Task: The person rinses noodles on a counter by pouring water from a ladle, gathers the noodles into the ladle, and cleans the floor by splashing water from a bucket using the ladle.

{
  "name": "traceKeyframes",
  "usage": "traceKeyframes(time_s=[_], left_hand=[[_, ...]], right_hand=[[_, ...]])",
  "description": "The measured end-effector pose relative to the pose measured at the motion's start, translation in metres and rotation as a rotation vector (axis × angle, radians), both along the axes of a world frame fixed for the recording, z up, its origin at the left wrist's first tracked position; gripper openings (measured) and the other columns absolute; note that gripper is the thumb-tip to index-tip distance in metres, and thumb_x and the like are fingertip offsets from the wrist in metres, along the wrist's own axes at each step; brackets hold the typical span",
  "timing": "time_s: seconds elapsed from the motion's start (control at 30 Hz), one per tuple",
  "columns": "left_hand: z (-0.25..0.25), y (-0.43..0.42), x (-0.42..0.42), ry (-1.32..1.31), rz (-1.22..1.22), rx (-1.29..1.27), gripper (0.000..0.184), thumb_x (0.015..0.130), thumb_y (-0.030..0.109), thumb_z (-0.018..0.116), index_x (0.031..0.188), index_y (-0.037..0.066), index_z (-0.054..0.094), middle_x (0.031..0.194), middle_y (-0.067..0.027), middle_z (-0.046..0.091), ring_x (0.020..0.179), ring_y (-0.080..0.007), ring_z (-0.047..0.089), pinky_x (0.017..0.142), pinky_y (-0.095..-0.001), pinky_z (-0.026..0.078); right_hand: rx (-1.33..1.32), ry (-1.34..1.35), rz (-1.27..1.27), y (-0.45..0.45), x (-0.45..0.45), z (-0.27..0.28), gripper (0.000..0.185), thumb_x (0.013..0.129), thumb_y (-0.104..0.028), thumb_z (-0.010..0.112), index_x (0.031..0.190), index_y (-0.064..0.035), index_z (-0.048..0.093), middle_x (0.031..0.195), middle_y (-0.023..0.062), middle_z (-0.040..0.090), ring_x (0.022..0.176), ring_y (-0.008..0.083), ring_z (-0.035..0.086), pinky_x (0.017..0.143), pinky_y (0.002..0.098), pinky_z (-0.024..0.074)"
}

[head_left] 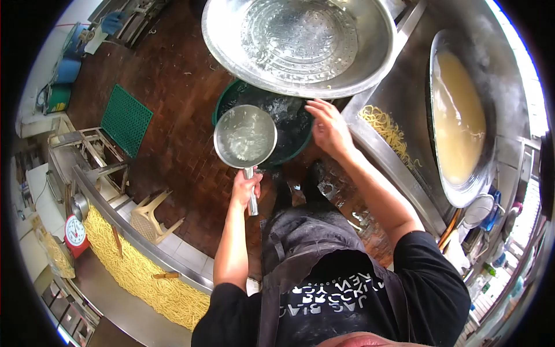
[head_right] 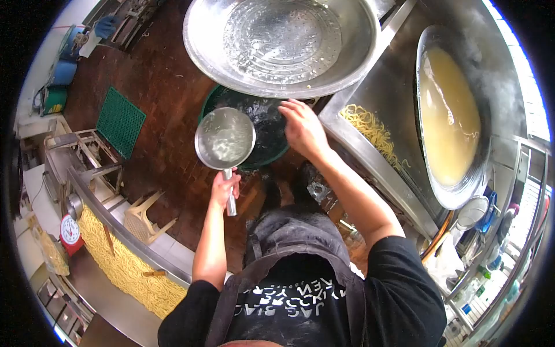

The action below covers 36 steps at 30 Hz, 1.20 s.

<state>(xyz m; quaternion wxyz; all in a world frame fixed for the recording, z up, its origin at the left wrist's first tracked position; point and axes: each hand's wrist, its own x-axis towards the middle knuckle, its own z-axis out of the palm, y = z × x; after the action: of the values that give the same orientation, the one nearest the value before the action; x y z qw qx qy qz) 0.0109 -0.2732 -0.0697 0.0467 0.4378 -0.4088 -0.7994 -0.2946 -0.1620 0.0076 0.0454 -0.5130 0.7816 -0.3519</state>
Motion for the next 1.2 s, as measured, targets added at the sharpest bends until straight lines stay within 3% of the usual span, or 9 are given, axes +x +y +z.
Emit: traceKeyframes(time_s=[0.13,0.33,0.43,0.57,0.7,0.9,0.97,1.17,1.2], left_hand=[[0.109,-0.025,-0.007,-0.037,0.021,-0.212,0.023,0.086,0.006,0.071,0.092,0.007,0.049,0.066,-0.0022,0.052,0.043,-0.0122,0.050,0.039,-0.0279,0.045],[0.216,-0.069,-0.046,-0.363,-0.140,-0.567,0.031,0.087,0.008,0.070,0.108,0.000,0.050,0.074,-0.0034,0.055,0.049,-0.0094,0.051,0.043,-0.0268,0.044],[0.231,-0.084,-0.066,-0.451,-0.244,-0.707,0.032,0.086,0.013,0.070,0.109,0.001,0.052,0.069,-0.0025,0.053,0.048,-0.0100,0.052,0.043,-0.0271,0.044],[0.216,-0.098,-0.091,-0.618,-0.437,-1.047,0.035,0.085,0.014,0.071,0.107,-0.005,0.051,0.077,-0.0190,0.065,0.058,-0.0277,0.065,0.055,-0.0405,0.052],[0.238,-0.080,-0.137,-0.510,-0.617,-1.316,0.035,0.084,0.014,0.072,0.103,-0.007,0.051,0.095,-0.0346,0.065,0.099,-0.0511,0.062,0.083,-0.0552,0.050],[0.216,-0.079,-0.201,-0.538,-0.590,-1.473,0.028,0.087,0.011,0.066,0.105,-0.005,0.052,0.091,-0.0311,0.067,0.094,-0.0480,0.065,0.081,-0.0551,0.053],[0.209,-0.086,-0.197,-0.499,-0.484,-1.511,0.015,0.091,0.008,0.055,0.100,-0.003,0.053,0.088,-0.0301,0.067,0.087,-0.0474,0.067,0.077,-0.0554,0.056],[0.099,-0.098,-0.108,-0.335,0.104,-1.530,0.040,0.095,0.021,0.065,0.117,-0.008,0.049,0.085,-0.0243,0.066,0.073,-0.0402,0.068,0.068,-0.0483,0.053],[0.098,-0.088,-0.098,-0.416,0.171,-1.137,0.040,0.096,0.021,0.064,0.118,-0.008,0.047,0.082,-0.0208,0.065,0.065,-0.0333,0.066,0.061,-0.0440,0.053]], right_hand=[[0.100,0.171,0.141,-0.064,0.029,-0.016,0.060,0.079,-0.004,0.057,0.137,0.0079,0.050,0.145,0.0271,0.047,0.140,0.0420,0.039,0.117,0.0506,0.0311],[0.206,0.327,0.058,-0.171,0.050,-0.040,0.066,0.089,-0.022,0.052,0.147,0.0065,0.038,0.152,0.0285,0.037,0.145,0.0435,0.031,0.118,0.0580,0.0230],[0.447,-0.124,0.110,-0.191,0.033,0.001,0.065,0.092,-0.024,0.052,0.149,0.0024,0.036,0.152,0.0244,0.039,0.142,0.0422,0.035,0.117,0.0574,0.0256],[0.188,0.121,-0.138,-0.190,0.037,-0.063,0.051,0.095,-0.020,0.049,0.143,-0.0027,0.047,0.146,0.0213,0.048,0.137,0.0389,0.042,0.116,0.0524,0.0291],[0.471,0.246,-0.086,-0.146,0.012,-0.023,0.050,0.093,-0.017,0.051,0.140,-0.0023,0.051,0.143,0.0235,0.049,0.135,0.0378,0.044,0.116,0.0511,0.0306],[0.648,0.194,0.060,-0.036,-0.075,-0.011,0.024,0.083,-0.008,0.057,0.106,-0.0072,0.062,0.105,0.0166,0.064,0.107,0.0342,0.062,0.105,0.0542,0.0392],[0.821,0.296,-0.026,0.001,-0.126,-0.012,0.023,0.082,-0.010,0.058,0.105,-0.0046,0.063,0.121,0.0186,0.061,0.120,0.0342,0.056,0.106,0.0645,0.0351],[0.119,0.301,-0.504,0.077,-0.141,-0.064,0.085,0.076,-0.007,0.061,0.151,0.0103,0.024,0.153,0.0313,0.030,0.143,0.0475,0.028,0.116,0.0620,0.0234],[0.038,0.236,-0.573,0.077,-0.123,-0.065,0.082,0.077,-0.005,0.061,0.150,0.0103,0.026,0.152,0.0329,0.031,0.143,0.0492,0.028,0.118,0.0573,0.0241]])
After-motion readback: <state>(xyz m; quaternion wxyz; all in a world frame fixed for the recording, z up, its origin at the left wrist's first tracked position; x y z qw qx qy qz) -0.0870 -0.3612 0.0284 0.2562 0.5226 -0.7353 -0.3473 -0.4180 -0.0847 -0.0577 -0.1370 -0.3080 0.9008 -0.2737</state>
